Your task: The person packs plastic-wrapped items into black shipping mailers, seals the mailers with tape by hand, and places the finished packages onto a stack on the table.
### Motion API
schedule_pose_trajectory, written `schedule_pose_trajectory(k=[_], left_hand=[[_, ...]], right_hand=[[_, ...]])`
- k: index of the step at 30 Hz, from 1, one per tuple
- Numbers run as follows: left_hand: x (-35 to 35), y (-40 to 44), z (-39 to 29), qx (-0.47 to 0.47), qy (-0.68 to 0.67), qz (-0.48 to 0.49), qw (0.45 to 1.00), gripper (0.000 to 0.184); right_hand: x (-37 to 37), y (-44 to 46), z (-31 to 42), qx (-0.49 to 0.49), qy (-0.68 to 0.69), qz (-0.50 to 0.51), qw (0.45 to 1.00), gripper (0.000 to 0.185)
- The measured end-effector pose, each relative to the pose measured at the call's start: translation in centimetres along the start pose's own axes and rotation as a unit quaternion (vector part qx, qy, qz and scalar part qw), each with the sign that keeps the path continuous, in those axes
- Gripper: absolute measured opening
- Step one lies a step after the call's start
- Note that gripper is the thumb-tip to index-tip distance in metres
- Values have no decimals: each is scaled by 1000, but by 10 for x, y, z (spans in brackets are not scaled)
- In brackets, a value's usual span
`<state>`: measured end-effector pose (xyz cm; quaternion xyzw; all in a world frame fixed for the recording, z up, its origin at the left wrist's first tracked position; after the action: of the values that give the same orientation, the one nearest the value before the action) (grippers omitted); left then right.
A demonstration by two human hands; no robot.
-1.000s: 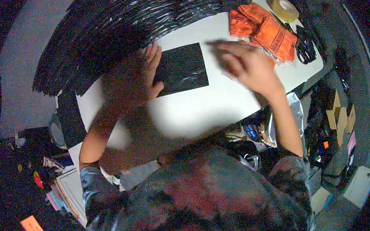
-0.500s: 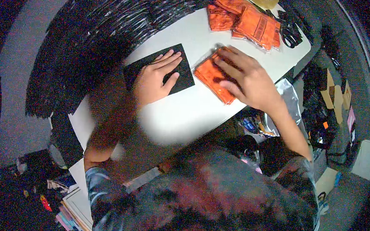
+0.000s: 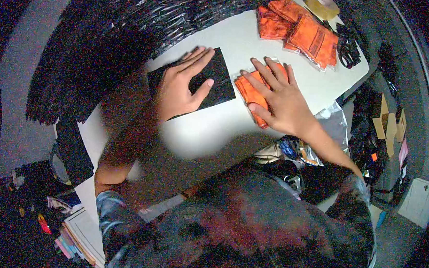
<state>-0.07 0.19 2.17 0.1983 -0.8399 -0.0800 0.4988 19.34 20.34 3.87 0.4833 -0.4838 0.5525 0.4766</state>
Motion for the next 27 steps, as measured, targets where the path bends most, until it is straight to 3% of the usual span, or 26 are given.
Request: schedule_pose_trajectory(k=[2,3,7,9,11,12,13,15,16,17,19,20,22,25,27], left_hand=[[-5,-3,1,10,-76,31,997,53],[-9,-4,3,10,-74,30,997,53],[-10,-4,0,-25,42,55,997,37],[-2,-3,-3,-20,87,62,994,35],[-1,-3,-9,-40,71,45,996,33],[-1,-3,-13,-54,52,24,997,31],[-1,-2,-20,-63,55,30,996,31],[-5,2,-36,-132,-39,92,986,24],[-12,6,-47,-194,-19,67,979,26],[-18,9,-59,-195,-18,73,978,26],[-26,20,-84,-226,26,137,964,47],[-33,24,-93,-220,28,135,966,47],[-44,30,-106,-196,74,119,970,63],[-54,32,-108,-165,98,173,966,64],[-56,32,-108,-160,93,160,969,60]], right_hand=[[-6,-2,10,-29,3,-14,999,69],[-9,-3,14,-88,7,-29,996,68],[-27,-8,19,-250,11,-81,965,68],[-22,-17,20,-268,59,-101,956,66],[-12,-34,18,-252,256,-168,918,63],[-3,-44,16,-216,271,-208,915,52],[6,-55,10,-223,274,-215,910,52],[19,-75,1,-116,265,-161,944,39],[22,-79,-2,-99,232,-159,955,38],[24,-86,-3,-102,236,-161,953,38],[27,-91,-6,-64,159,-81,982,48],[26,-92,-5,-42,141,-94,985,52],[13,-99,-16,-26,116,-81,990,51],[11,-105,-18,-16,99,-76,992,47],[12,-108,-21,-22,126,-102,987,42]])
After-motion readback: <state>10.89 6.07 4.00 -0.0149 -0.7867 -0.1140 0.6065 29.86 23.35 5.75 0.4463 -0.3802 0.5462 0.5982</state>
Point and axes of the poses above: each hand's wrist, its own y-axis towards the middle knuckle, its own x-axis out of the back of the hand, z = x × y, the point moved 1 cm from there along y, towards the middle knuckle, and after that the axes turned 9 degrees about z, right-handed, at the moved point
